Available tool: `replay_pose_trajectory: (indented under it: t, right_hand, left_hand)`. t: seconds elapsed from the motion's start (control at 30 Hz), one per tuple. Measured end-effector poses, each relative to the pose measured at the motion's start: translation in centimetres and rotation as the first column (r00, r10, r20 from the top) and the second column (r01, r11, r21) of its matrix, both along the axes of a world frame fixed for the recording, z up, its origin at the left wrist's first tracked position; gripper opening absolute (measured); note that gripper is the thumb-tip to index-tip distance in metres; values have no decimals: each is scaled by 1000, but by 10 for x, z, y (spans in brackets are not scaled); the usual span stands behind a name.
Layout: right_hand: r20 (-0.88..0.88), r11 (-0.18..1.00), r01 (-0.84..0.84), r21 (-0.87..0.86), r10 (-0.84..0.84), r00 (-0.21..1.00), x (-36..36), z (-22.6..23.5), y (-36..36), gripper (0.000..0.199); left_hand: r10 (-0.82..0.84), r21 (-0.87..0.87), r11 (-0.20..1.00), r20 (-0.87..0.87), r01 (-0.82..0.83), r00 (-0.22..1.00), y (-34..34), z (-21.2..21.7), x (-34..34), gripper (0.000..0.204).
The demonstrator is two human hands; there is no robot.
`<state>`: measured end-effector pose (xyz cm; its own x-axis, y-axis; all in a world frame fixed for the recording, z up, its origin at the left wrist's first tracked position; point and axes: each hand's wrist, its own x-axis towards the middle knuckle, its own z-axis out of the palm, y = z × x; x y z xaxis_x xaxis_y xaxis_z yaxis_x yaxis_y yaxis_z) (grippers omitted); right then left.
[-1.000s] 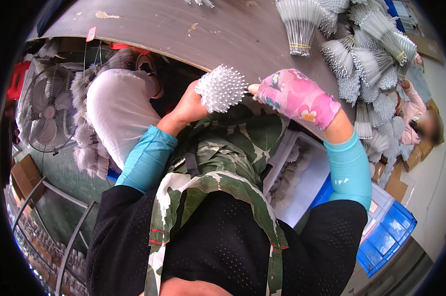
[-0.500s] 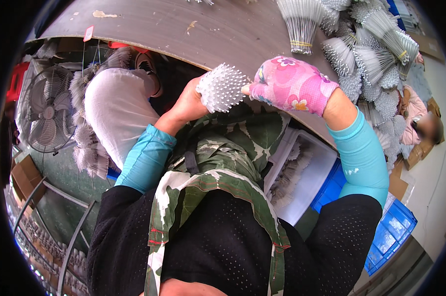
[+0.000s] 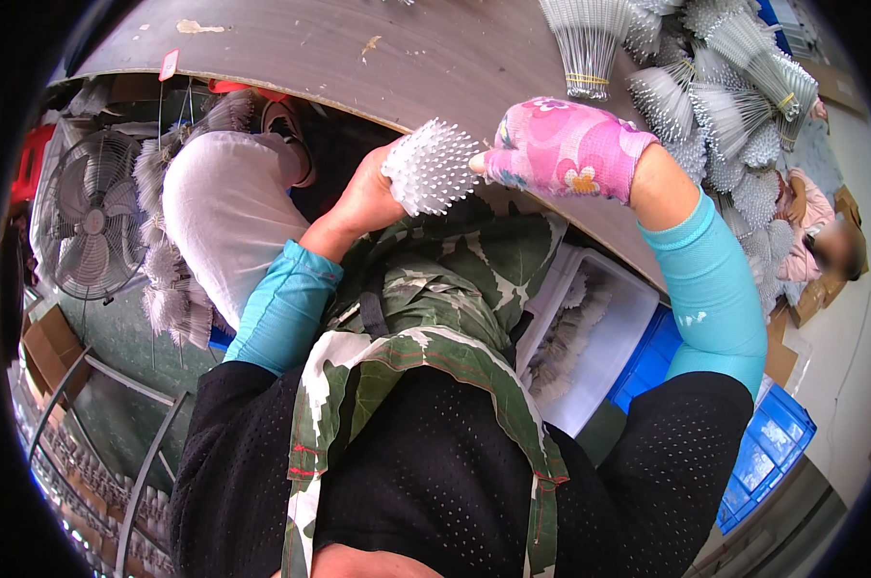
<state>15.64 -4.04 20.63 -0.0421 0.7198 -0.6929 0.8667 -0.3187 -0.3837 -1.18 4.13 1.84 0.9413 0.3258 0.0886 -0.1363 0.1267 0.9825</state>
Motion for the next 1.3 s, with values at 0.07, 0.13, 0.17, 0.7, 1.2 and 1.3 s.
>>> replay_pose_trajectory:
  t: [0.07, 0.13, 0.17, 0.7, 1.2, 1.3]
  right_hand:
    - [141, 986, 88, -139, -69, 988, -10, 7, 10, 44]
    - [152, 998, -57, 34, 51, 987, -3, -3, 0, 40]
    - [188, 959, -201, 202, 163, 969, -3, -6, -4, 36]
    - [233, 980, -89, 175, 47, 971, -7, 2, -5, 38]
    - [2, 802, 511, -308, -537, 844, -3, 1, -12, 54]
    - [-6, 768, 543, -340, -579, 815, -7, 0, -9, 49]
  left_hand:
    - [10, 10, 1000, -20, -9, 1000, 1, -1, -2, 31]
    - [14, 18, 1000, -36, -13, 999, 0, -2, -1, 31]
    - [6, 11, 1000, -34, -6, 999, 0, -3, 0, 31]
    - [33, 15, 999, -25, -33, 999, -3, -10, 1, 31]
    - [73, 69, 995, -25, -71, 997, -4, -11, 0, 35]
    - [88, 91, 992, -24, -85, 996, -3, -10, -1, 35]
